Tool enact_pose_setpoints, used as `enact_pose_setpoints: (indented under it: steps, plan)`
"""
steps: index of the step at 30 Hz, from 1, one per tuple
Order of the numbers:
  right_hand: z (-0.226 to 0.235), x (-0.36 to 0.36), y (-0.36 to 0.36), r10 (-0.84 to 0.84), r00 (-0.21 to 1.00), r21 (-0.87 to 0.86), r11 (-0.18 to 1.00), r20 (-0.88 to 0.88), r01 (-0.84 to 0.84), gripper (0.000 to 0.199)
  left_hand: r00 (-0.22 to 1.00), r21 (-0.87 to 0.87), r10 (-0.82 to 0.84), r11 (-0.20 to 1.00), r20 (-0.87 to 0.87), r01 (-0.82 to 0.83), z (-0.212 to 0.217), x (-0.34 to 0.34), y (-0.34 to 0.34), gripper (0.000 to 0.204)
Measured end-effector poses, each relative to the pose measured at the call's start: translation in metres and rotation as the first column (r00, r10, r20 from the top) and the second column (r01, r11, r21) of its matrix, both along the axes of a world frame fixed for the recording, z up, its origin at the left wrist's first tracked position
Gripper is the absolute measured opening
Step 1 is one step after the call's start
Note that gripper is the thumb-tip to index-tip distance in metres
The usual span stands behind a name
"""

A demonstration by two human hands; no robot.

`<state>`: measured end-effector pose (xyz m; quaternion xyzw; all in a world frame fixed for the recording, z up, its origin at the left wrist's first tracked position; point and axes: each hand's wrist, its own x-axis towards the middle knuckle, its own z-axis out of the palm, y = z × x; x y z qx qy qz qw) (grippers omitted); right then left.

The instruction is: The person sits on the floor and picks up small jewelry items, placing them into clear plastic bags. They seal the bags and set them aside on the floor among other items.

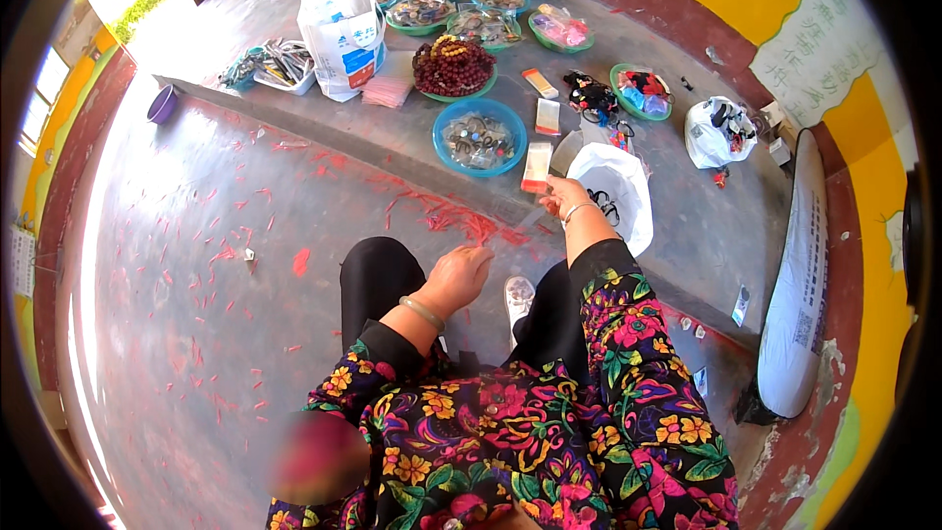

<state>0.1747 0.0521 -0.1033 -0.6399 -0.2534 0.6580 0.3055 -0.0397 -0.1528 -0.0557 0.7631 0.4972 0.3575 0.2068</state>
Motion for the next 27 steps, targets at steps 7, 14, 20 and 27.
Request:
enact_pose_setpoints:
  steps: [7,14,20,27]
  plan:
    - [0.043,-0.042,-0.047,0.184,0.884,0.19,0.976,-0.43,-0.11,0.047,0.996,-0.128,0.088,0.988,0.005,-0.086,-0.003,-0.007,-0.001,0.019]
    - [0.073,-0.057,-0.104,0.149,0.614,0.232,0.971,-0.775,0.057,0.045,0.796,-0.534,0.342,0.845,0.5,-0.028,0.021,-0.001,-0.001,0.034]
    - [0.076,-0.062,-0.128,0.149,0.651,0.21,0.978,-0.745,0.017,0.041,0.373,-0.516,0.43,0.84,0.822,0.168,0.031,-0.004,-0.003,0.039]
    - [0.083,-0.067,-0.149,0.181,0.575,0.235,0.972,-0.798,0.02,0.041,-0.002,-0.431,0.457,0.84,0.889,0.329,0.03,-0.005,-0.01,0.018]
